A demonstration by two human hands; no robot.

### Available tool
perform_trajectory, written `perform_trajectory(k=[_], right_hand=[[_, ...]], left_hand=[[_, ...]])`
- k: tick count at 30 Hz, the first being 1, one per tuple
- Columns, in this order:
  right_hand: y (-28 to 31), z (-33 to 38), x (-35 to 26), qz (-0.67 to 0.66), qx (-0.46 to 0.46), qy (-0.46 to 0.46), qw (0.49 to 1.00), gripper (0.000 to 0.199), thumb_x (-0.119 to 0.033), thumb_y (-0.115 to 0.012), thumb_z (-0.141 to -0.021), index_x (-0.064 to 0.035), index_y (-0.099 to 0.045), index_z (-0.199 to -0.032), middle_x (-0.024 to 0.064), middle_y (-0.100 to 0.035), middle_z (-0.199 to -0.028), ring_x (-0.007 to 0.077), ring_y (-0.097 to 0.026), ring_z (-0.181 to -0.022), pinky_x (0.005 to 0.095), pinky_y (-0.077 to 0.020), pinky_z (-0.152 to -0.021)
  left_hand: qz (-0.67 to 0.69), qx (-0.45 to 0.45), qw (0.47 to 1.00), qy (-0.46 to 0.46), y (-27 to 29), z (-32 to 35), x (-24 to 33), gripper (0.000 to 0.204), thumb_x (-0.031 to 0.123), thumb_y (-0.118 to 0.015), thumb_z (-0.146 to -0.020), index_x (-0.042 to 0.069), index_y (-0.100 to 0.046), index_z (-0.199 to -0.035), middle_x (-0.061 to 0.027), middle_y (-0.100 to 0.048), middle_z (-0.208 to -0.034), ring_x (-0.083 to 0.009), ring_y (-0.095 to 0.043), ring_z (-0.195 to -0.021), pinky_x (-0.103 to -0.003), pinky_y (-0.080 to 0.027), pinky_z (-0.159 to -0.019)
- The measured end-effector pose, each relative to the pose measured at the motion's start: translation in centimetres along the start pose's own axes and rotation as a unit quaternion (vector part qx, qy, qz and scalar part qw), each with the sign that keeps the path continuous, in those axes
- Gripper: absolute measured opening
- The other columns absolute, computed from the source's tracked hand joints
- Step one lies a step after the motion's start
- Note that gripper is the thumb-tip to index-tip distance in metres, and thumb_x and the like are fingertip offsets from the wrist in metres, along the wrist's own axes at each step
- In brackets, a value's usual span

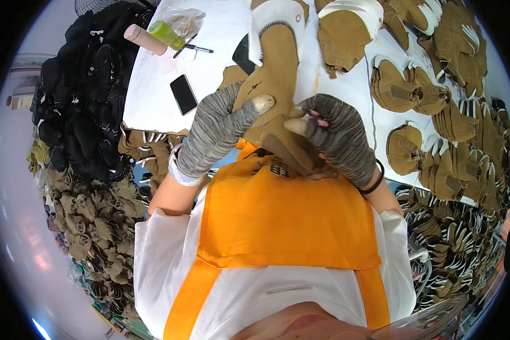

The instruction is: The person uses small shears to trim excess material and threads from shoe components and handles a brown boot upper.

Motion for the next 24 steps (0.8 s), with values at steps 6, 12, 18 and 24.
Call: perform_trajectory(k=[6,12,18,24], right_hand=[[-0.2,-1.0,-0.3,0.066,-0.084,0.047,0.993,0.027,-0.008,-0.062,-0.084,0.0020,-0.061,-0.109,0.0138,-0.064,-0.101,0.0253,-0.066,-0.096,0.0340,-0.0551,-0.082],[-1.3,-1.2,4.3,-0.145,-0.139,0.073,0.977,0.027,-0.010,-0.060,-0.087,0.0020,-0.059,-0.111,0.0153,-0.063,-0.105,0.0255,-0.062,-0.106,0.0353,-0.0513,-0.093],[2.1,-3.4,3.1,0.211,-0.007,0.224,0.952,0.026,-0.013,-0.065,-0.086,-0.0021,-0.062,-0.109,0.0106,-0.066,-0.097,0.0213,-0.065,-0.090,0.0315,-0.0527,-0.078],[4.3,-3.5,4.7,0.103,0.079,0.054,0.990,0.025,-0.018,-0.071,-0.083,-0.0009,-0.067,-0.100,0.0104,-0.069,-0.087,0.0210,-0.066,-0.071,0.0296,-0.0535,-0.069]], left_hand=[[-0.177,0.070,0.978,-0.079,-1.2,-0.9,0.0,0.037,0.032,-0.064,-0.090,-0.002,-0.064,-0.104,-0.0175,-0.068,-0.084,-0.0245,-0.068,-0.074,-0.032,-0.052,-0.067],[-0.137,-0.003,0.990,-0.009,-1.8,-2.1,-1.5,0.039,0.035,-0.059,-0.093,-0.001,-0.063,-0.108,-0.0168,-0.068,-0.084,-0.0251,-0.067,-0.075,-0.031,-0.051,-0.068],[-0.273,-0.070,0.958,-0.054,-1.7,-2.0,-1.4,0.039,0.036,-0.058,-0.094,0.000,-0.063,-0.109,-0.0119,-0.068,-0.085,-0.0172,-0.066,-0.075,-0.028,-0.051,-0.069],[0.074,-0.036,0.986,0.142,-1.8,-1.6,-2.6,0.045,0.040,-0.064,-0.089,-0.002,-0.064,-0.106,-0.0103,-0.069,-0.088,-0.0134,-0.066,-0.080,-0.026,-0.053,-0.073]])
Point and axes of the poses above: each hand's wrist, its own z-axis away from the middle knuckle, its own y-axis out of the back of the hand, x = y × z, the point moved 3 cm from there along -z, towards the middle knuckle
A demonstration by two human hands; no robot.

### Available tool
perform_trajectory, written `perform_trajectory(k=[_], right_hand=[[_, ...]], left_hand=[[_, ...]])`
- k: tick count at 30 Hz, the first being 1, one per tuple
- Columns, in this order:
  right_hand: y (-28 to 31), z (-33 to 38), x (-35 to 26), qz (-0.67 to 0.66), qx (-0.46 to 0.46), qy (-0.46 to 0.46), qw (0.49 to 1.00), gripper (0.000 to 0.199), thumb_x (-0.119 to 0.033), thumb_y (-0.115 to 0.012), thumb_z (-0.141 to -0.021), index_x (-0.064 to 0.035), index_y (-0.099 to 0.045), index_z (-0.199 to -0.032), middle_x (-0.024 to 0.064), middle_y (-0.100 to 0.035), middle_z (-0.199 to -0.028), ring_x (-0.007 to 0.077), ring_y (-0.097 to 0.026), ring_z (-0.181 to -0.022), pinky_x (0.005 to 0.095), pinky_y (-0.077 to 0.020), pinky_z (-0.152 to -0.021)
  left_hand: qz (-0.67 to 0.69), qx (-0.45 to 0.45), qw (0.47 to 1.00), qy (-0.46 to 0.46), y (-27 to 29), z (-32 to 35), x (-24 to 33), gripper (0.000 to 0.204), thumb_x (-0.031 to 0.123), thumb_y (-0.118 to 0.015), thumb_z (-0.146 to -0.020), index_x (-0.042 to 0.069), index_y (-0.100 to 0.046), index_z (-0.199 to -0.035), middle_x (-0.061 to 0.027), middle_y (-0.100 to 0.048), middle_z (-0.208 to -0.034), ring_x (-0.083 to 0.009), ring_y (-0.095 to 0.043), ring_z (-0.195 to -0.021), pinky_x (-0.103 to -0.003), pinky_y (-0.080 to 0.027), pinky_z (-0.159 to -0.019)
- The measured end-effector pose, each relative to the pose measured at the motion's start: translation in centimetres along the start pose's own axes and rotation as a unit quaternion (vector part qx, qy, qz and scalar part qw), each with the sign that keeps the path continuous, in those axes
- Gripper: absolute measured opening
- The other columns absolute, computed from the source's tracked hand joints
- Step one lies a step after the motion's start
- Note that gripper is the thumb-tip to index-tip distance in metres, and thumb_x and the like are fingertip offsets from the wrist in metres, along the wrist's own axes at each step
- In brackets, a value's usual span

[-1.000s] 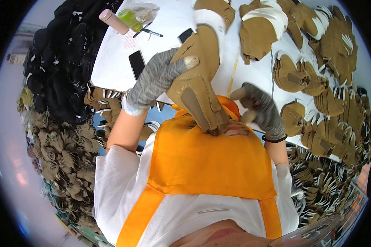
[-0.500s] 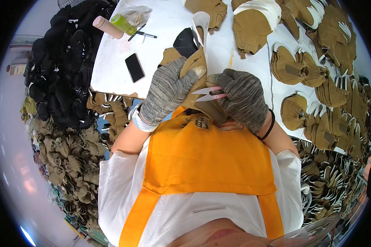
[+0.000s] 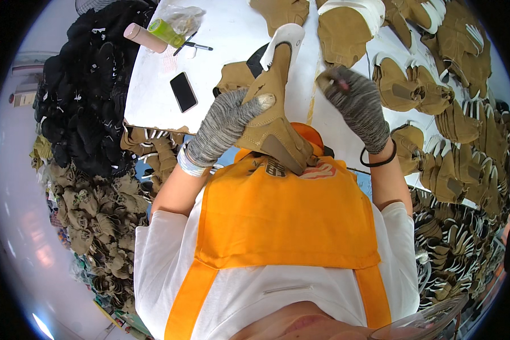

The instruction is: The person uses small shears to trim excess material and threads from shoe components and handles a brown boot upper.

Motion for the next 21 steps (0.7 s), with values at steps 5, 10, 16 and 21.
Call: perform_trajectory(k=[5,10,16,21], right_hand=[[-2.2,2.8,0.3,-0.120,-0.078,-0.040,0.989,0.026,-0.014,-0.069,-0.082,0.0003,-0.067,-0.104,0.0129,-0.069,-0.088,0.0223,-0.067,-0.079,0.0307,-0.0543,-0.072],[-3.0,3.9,-2.0,-0.042,-0.133,0.023,0.990,0.027,-0.009,-0.067,-0.080,0.0004,-0.063,-0.105,0.0119,-0.068,-0.092,0.0212,-0.068,-0.087,0.0311,-0.0539,-0.080],[-3.6,4.0,-1.9,-0.083,-0.214,0.020,0.973,0.030,-0.013,-0.063,-0.086,0.0011,-0.059,-0.113,0.0157,-0.063,-0.110,0.0242,-0.063,-0.105,0.0345,-0.0521,-0.089],[-4.3,3.3,-0.4,-0.307,-0.198,-0.026,0.931,0.023,-0.006,-0.058,-0.089,0.0017,-0.058,-0.111,0.0150,-0.064,-0.109,0.0233,-0.062,-0.105,0.0351,-0.0514,-0.088]], left_hand=[[-0.010,-0.018,1.000,0.007,-0.4,-0.6,0.6,0.046,0.041,-0.066,-0.088,-0.003,-0.064,-0.104,-0.0125,-0.069,-0.087,-0.0141,-0.067,-0.080,-0.026,-0.053,-0.073],[-0.031,-0.009,0.999,-0.035,-0.6,-1.4,0.0,0.045,0.041,-0.065,-0.088,-0.002,-0.065,-0.103,-0.0093,-0.068,-0.080,-0.0142,-0.065,-0.072,-0.026,-0.052,-0.067],[-0.053,-0.065,0.996,-0.014,-0.5,-2.5,-0.3,0.044,0.043,-0.062,-0.090,0.000,-0.066,-0.099,-0.0068,-0.065,-0.072,-0.0122,-0.063,-0.066,-0.026,-0.050,-0.063],[-0.006,-0.093,0.995,0.042,-0.5,-3.2,-0.9,0.045,0.044,-0.060,-0.090,0.000,-0.066,-0.101,-0.0086,-0.066,-0.075,-0.0128,-0.064,-0.069,-0.028,-0.051,-0.066]])
Point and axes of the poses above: each hand's wrist, its own z-axis away from the middle knuckle, its own y-axis out of the back of the hand, x = y × z, the point moved 3 cm from there along -z, towards the middle knuckle
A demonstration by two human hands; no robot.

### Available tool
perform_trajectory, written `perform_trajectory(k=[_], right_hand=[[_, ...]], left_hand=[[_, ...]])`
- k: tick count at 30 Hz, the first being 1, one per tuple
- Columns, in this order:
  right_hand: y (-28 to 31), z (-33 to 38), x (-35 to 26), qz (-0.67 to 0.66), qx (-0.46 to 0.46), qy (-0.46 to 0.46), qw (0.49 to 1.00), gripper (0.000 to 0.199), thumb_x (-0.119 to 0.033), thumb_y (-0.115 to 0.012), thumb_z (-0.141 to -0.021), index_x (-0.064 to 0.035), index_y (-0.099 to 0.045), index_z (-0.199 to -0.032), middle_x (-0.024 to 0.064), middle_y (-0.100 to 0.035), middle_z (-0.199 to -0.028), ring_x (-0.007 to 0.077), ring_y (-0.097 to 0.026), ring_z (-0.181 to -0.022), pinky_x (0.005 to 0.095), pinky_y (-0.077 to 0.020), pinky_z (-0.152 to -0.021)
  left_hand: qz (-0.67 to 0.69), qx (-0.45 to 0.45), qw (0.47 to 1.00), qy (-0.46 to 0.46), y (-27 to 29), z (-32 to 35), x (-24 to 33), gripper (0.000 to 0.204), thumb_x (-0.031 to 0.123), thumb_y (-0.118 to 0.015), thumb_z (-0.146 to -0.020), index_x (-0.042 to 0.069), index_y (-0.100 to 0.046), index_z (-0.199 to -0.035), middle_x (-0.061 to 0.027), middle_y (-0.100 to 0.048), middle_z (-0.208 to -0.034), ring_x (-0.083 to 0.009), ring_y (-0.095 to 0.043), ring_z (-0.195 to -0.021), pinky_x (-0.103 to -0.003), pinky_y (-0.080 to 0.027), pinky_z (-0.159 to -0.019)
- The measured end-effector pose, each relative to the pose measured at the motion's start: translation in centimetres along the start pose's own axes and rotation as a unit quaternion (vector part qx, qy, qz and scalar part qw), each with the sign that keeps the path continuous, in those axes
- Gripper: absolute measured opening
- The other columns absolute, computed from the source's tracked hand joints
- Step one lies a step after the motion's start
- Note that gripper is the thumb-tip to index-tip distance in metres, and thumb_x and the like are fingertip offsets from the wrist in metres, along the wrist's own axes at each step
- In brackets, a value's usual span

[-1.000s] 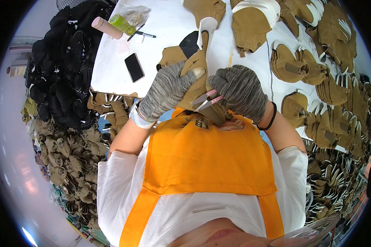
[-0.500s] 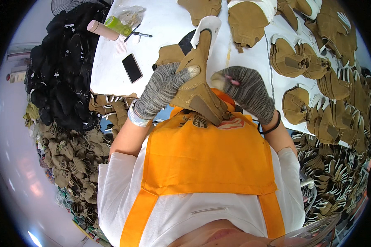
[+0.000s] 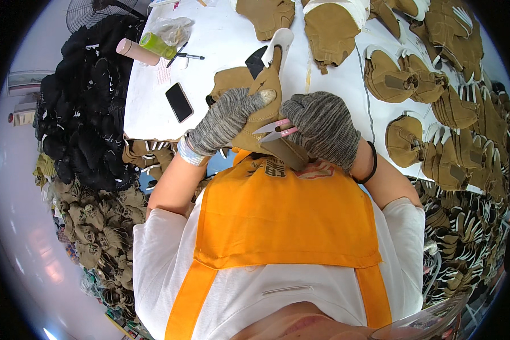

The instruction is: The person uses small shears to trim excess material and threads from shoe components and handles a brown boot upper.

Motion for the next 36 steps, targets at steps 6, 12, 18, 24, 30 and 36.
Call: perform_trajectory(k=[6,12,18,24,30,36], right_hand=[[4.8,-1.6,-4.0,0.365,0.249,0.100,0.891,0.023,-0.018,-0.065,-0.086,-0.0011,-0.064,-0.100,0.0142,-0.065,-0.084,0.0246,-0.063,-0.073,0.0328,-0.0522,-0.069],[2.2,-0.2,-0.5,0.208,0.108,0.002,0.972,0.032,-0.024,-0.067,-0.085,-0.0025,-0.065,-0.109,0.0116,-0.069,-0.090,0.0220,-0.066,-0.080,0.0302,-0.0536,-0.076],[-0.5,0.4,-1.3,0.208,0.064,-0.005,0.976,0.035,-0.020,-0.071,-0.080,-0.0015,-0.064,-0.110,0.0098,-0.068,-0.097,0.0190,-0.067,-0.088,0.0282,-0.0541,-0.078],[-1.1,1.0,-1.7,0.243,0.002,0.139,0.960,0.038,-0.012,-0.066,-0.082,0.0033,-0.057,-0.115,0.0137,-0.063,-0.107,0.0219,-0.066,-0.096,0.0305,-0.0545,-0.082],[-0.2,0.4,4.1,-0.126,-0.044,-0.036,0.990,0.042,-0.011,-0.062,-0.087,0.0031,-0.048,-0.125,0.0138,-0.058,-0.119,0.0232,-0.060,-0.108,0.0326,-0.0487,-0.094],[1.0,-0.5,-0.3,0.077,0.136,-0.051,0.986,0.037,-0.018,-0.060,-0.091,0.0006,-0.052,-0.122,0.0133,-0.060,-0.114,0.0170,-0.059,-0.096,0.0314,-0.0520,-0.084]], left_hand=[[-0.063,0.012,0.994,-0.083,0.8,0.7,-2.0,0.051,0.043,-0.062,-0.089,0.001,-0.059,-0.117,-0.0139,-0.066,-0.100,-0.0160,-0.064,-0.091,-0.029,-0.052,-0.081],[0.057,0.039,0.997,-0.045,-0.4,2.6,-0.5,0.053,0.040,-0.066,-0.088,-0.001,-0.058,-0.119,-0.0114,-0.066,-0.103,-0.0156,-0.065,-0.094,-0.028,-0.051,-0.083],[0.082,0.077,0.994,0.001,-0.4,2.4,0.0,0.045,0.037,-0.066,-0.089,0.000,-0.060,-0.114,-0.0093,-0.067,-0.099,-0.0144,-0.065,-0.088,-0.027,-0.052,-0.079],[0.133,0.056,0.989,-0.023,-0.9,2.4,0.2,0.038,0.030,-0.065,-0.090,0.001,-0.060,-0.114,-0.0088,-0.066,-0.101,-0.0140,-0.065,-0.085,-0.027,-0.052,-0.078],[0.151,0.044,0.988,0.004,-1.3,2.7,-0.4,0.042,0.035,-0.061,-0.092,0.001,-0.061,-0.117,-0.0080,-0.066,-0.106,-0.0151,-0.062,-0.097,-0.028,-0.049,-0.086],[0.071,0.049,0.994,-0.071,-2.3,4.3,-1.2,0.050,0.040,-0.062,-0.091,-0.002,-0.058,-0.117,-0.0116,-0.065,-0.110,-0.0178,-0.064,-0.097,-0.029,-0.050,-0.087]])
Point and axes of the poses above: each hand's wrist, its own z-axis away from the middle knuckle, its own y-axis out of the back of the hand, x = y × z, the point moved 3 cm from there along -z, towards the middle knuckle
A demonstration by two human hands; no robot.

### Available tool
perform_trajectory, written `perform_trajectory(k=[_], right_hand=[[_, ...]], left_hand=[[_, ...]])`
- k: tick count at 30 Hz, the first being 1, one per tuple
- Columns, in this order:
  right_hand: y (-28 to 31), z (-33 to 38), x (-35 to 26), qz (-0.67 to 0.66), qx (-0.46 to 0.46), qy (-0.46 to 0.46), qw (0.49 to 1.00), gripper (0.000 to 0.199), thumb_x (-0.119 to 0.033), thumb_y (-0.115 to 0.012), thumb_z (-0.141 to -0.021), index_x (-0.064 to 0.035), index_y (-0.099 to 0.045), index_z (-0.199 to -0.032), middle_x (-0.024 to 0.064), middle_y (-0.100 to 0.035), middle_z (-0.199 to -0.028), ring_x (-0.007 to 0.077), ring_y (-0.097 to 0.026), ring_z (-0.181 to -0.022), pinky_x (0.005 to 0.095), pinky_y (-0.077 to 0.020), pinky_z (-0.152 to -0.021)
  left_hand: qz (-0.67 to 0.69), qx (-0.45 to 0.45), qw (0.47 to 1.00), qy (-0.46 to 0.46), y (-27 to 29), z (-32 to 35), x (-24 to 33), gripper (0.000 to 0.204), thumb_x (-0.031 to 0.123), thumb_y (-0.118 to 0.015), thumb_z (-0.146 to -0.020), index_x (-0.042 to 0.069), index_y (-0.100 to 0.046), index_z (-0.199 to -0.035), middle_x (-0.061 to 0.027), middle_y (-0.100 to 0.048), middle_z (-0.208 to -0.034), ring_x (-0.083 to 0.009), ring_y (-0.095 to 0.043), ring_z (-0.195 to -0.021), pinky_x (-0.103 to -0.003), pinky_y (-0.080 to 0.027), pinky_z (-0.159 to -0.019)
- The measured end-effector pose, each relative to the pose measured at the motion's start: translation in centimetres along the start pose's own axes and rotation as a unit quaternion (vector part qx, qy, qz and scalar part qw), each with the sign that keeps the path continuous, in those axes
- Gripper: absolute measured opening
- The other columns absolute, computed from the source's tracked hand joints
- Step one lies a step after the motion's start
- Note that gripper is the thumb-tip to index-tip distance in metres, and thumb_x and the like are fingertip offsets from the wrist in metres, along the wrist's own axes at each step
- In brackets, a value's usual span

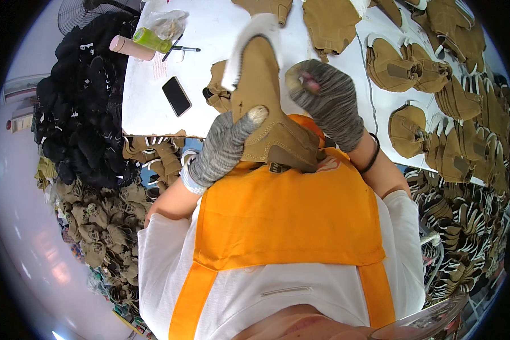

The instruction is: The person uses small shears to trim excess material and threads from shoe components and handles a brown boot upper.

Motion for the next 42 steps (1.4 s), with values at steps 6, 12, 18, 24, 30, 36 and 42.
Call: perform_trajectory(k=[6,12,18,24,30,36,42], right_hand=[[0.9,1.2,-0.7,0.036,0.027,0.007,0.999,0.042,-0.034,-0.066,-0.088,-0.0013,-0.059,-0.113,0.0092,-0.062,-0.105,0.0154,-0.058,-0.090,0.0296,-0.0479,-0.085],[0.1,2.8,-2.5,0.127,-0.016,0.102,0.987,0.032,-0.022,-0.067,-0.085,-0.0030,-0.062,-0.110,0.0144,-0.064,-0.094,0.0313,-0.065,-0.085,0.0351,-0.0534,-0.075],[-0.6,3.5,-4.1,0.304,-0.050,0.243,0.920,0.037,-0.023,-0.068,-0.080,-0.0049,-0.063,-0.112,0.0119,-0.064,-0.089,0.0296,-0.064,-0.075,0.0353,-0.0527,-0.067],[-1.0,3.4,-4.5,0.320,-0.018,0.128,0.939,0.039,-0.024,-0.070,-0.080,-0.0052,-0.064,-0.113,0.0110,-0.064,-0.082,0.0275,-0.065,-0.071,0.0345,-0.0537,-0.065],[-1.6,3.7,-3.9,0.297,0.020,0.142,0.944,0.037,-0.023,-0.068,-0.080,-0.0041,-0.063,-0.111,0.0104,-0.060,-0.079,0.0274,-0.063,-0.067,0.0367,-0.0513,-0.061],[-1.0,3.4,-3.6,0.266,0.023,0.192,0.944,0.046,-0.027,-0.072,-0.075,-0.0075,-0.062,-0.115,0.0091,-0.059,-0.077,0.0271,-0.062,-0.068,0.0370,-0.0497,-0.060],[-0.2,3.4,-3.0,0.363,-0.062,0.277,0.888,0.084,-0.046,-0.079,-0.057,-0.0117,-0.054,-0.129,0.0061,-0.057,-0.080,0.0256,-0.058,-0.068,0.0383,-0.0451,-0.060]], left_hand=[[0.034,0.063,0.997,-0.033,0.7,1.3,-0.8,0.067,0.050,-0.061,-0.088,-0.003,-0.048,-0.127,-0.0145,-0.063,-0.113,-0.0212,-0.064,-0.098,-0.031,-0.051,-0.088],[0.031,0.101,0.994,-0.018,1.2,1.5,-0.6,0.068,0.049,-0.061,-0.089,-0.005,-0.047,-0.127,-0.0166,-0.063,-0.113,-0.0222,-0.065,-0.099,-0.031,-0.053,-0.085],[0.037,0.118,0.992,0.004,0.9,2.0,-0.4,0.064,0.045,-0.064,-0.087,-0.003,-0.047,-0.126,-0.0157,-0.061,-0.114,-0.0225,-0.064,-0.098,-0.033,-0.053,-0.084],[0.103,0.046,0.993,0.028,0.9,1.6,-1.0,0.070,0.047,-0.063,-0.088,-0.006,-0.044,-0.129,-0.0186,-0.060,-0.117,-0.0244,-0.064,-0.102,-0.033,-0.054,-0.088],[0.198,-0.010,0.979,0.056,0.8,1.5,-2.2,0.072,0.047,-0.064,-0.087,-0.005,-0.042,-0.130,-0.0183,-0.059,-0.119,-0.0248,-0.062,-0.105,-0.034,-0.053,-0.090],[0.239,-0.020,0.969,0.055,0.7,1.0,-3.4,0.074,0.048,-0.065,-0.086,-0.004,-0.041,-0.132,-0.0180,-0.057,-0.122,-0.0251,-0.061,-0.107,-0.035,-0.052,-0.093],[0.258,-0.023,0.964,0.054,0.7,0.6,-4.2,0.076,0.049,-0.066,-0.085,-0.003,-0.040,-0.133,-0.0177,-0.055,-0.124,-0.0255,-0.060,-0.110,-0.036,-0.050,-0.095]])
Point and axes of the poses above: each hand's wrist, its own z-axis away from the middle knuckle, its own y-axis out of the back of the hand, x = y × z, the point moved 3 cm from there along -z, towards the middle knuckle
